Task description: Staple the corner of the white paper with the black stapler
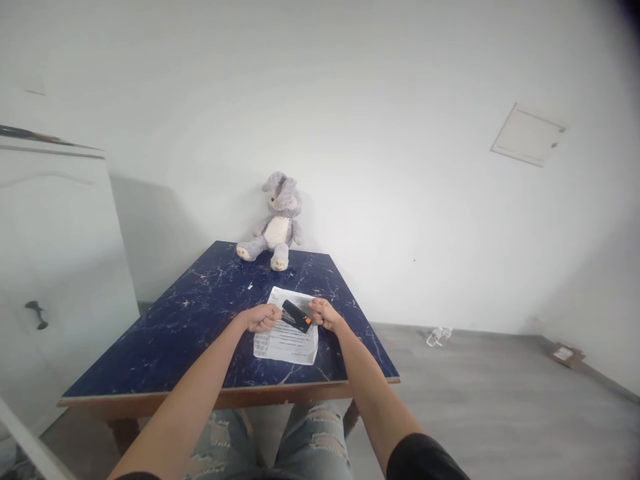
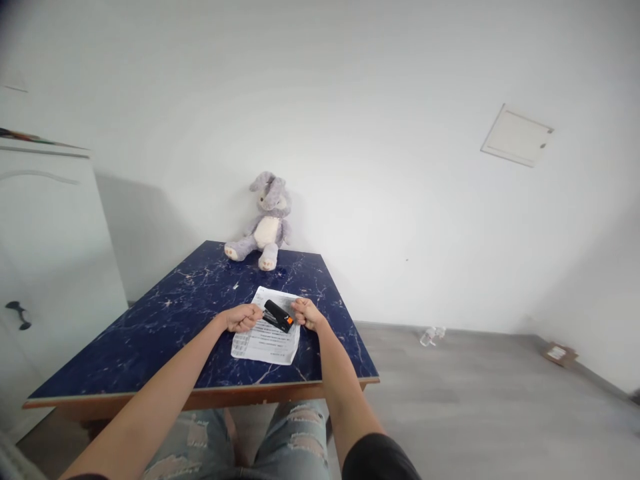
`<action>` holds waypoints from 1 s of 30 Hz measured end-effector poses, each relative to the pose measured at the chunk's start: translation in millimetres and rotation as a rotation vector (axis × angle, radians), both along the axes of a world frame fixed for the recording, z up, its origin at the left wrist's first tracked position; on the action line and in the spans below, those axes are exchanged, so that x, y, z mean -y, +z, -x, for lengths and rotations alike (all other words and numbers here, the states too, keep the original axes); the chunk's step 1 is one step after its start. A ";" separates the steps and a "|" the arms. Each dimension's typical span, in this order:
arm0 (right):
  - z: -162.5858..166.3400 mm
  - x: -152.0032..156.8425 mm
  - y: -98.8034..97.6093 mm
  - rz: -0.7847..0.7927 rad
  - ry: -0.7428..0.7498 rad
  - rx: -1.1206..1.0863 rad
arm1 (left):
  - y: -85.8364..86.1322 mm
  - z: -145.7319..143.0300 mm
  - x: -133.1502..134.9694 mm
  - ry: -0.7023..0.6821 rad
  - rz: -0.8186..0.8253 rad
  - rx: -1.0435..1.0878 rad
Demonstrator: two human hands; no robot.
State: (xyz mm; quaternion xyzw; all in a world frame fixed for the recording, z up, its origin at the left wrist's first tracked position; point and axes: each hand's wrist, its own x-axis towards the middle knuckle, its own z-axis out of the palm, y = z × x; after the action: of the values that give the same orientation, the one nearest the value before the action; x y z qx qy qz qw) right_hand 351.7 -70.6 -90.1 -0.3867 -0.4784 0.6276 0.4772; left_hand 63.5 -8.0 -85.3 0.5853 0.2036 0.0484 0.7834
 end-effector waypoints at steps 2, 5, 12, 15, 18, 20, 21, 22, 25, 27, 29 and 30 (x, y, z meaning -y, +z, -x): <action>-1.7 -1.8 -1.0 0.000 0.012 0.001 | -0.9 -0.1 -0.4 -0.002 -0.004 0.005; -3.8 -3.6 -1.6 0.002 0.020 0.004 | -0.2 -0.3 0.6 -0.011 -0.012 0.010; -3.3 -2.4 -1.0 -0.018 0.037 0.007 | 5.0 -0.8 5.5 -0.020 -0.018 0.032; -3.5 -3.5 -2.6 -0.030 0.056 0.008 | 4.0 -0.3 4.9 -0.032 -0.017 0.037; -4.1 -5.1 -4.9 -0.043 0.077 0.001 | 1.8 0.0 2.5 -0.040 -0.019 0.025; -4.1 -5.6 -5.7 -0.049 0.083 -0.006 | 0.5 -0.1 0.7 -0.051 -0.020 0.033; -3.8 -5.7 -5.9 -0.051 0.083 -0.009 | 0.0 -0.1 -0.1 -0.060 -0.018 0.040; -3.4 -5.6 -5.9 -0.050 0.082 -0.011 | -0.3 -0.1 -0.9 -0.070 -0.015 0.046; -2.2 -4.9 -5.8 -0.042 0.069 -0.019 | -0.3 0.5 -2.2 -0.078 -0.007 0.035; -1.8 -4.4 -6.2 -0.031 0.046 -0.026 | 0.3 1.1 -1.8 -0.062 -0.005 0.013; -2.0 -4.3 -7.1 -0.017 0.025 -0.033 | 1.5 1.4 -0.2 -0.036 -0.005 -0.004; -2.3 -4.5 -7.7 -0.009 0.017 -0.036 | 2.1 1.3 1.0 -0.025 -0.002 -0.010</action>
State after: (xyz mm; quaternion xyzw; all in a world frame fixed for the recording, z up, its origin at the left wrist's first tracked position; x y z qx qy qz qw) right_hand 353.9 -66.1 -97.8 -0.3690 -0.4760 0.6363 0.4821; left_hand 62.2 -8.9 -83.2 0.5889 0.2001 0.0362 0.7822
